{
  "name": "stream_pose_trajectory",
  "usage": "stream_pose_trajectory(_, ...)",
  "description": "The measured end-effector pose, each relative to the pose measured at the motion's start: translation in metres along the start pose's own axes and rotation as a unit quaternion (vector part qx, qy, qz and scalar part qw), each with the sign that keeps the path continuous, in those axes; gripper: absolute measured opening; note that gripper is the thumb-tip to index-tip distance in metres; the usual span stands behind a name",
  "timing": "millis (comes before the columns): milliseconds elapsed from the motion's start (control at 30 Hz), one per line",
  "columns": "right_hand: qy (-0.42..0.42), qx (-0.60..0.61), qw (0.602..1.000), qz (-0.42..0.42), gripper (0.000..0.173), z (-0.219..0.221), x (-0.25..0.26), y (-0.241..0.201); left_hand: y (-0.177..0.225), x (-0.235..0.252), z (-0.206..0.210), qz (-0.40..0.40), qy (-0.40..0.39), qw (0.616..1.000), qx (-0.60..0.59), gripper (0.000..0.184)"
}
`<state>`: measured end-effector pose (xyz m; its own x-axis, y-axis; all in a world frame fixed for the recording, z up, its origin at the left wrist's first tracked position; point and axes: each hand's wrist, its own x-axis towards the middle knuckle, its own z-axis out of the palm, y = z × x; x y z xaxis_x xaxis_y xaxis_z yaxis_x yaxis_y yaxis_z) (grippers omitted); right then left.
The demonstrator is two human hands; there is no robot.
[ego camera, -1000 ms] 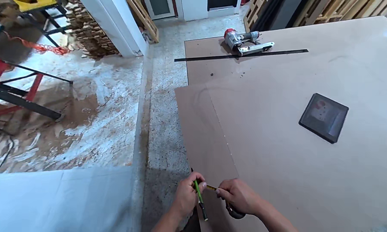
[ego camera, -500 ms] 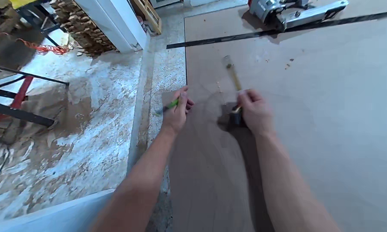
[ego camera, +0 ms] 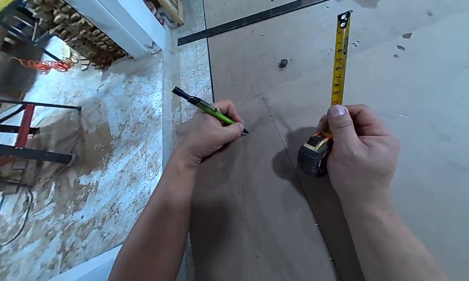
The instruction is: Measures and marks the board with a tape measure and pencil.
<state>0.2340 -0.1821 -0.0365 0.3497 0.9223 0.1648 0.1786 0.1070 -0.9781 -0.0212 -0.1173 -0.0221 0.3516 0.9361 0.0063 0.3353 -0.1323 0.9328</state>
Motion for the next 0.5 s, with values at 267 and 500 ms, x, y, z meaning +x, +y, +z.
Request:
stream_pose_trajectory(267,-0.005,0.004,1.0,0.006,0.022,-0.0006,-0.0002,-0.0019,0.001,-0.0012,-0.0014,0.019,-0.042,0.997,0.064,0.005)
stream_pose_trajectory(500,-0.007,0.011,1.0,0.01,0.021,-0.0016,0.0004,-0.0011,0.0027,-0.001,0.0041,0.01,-0.007,0.998,0.069,0.005)
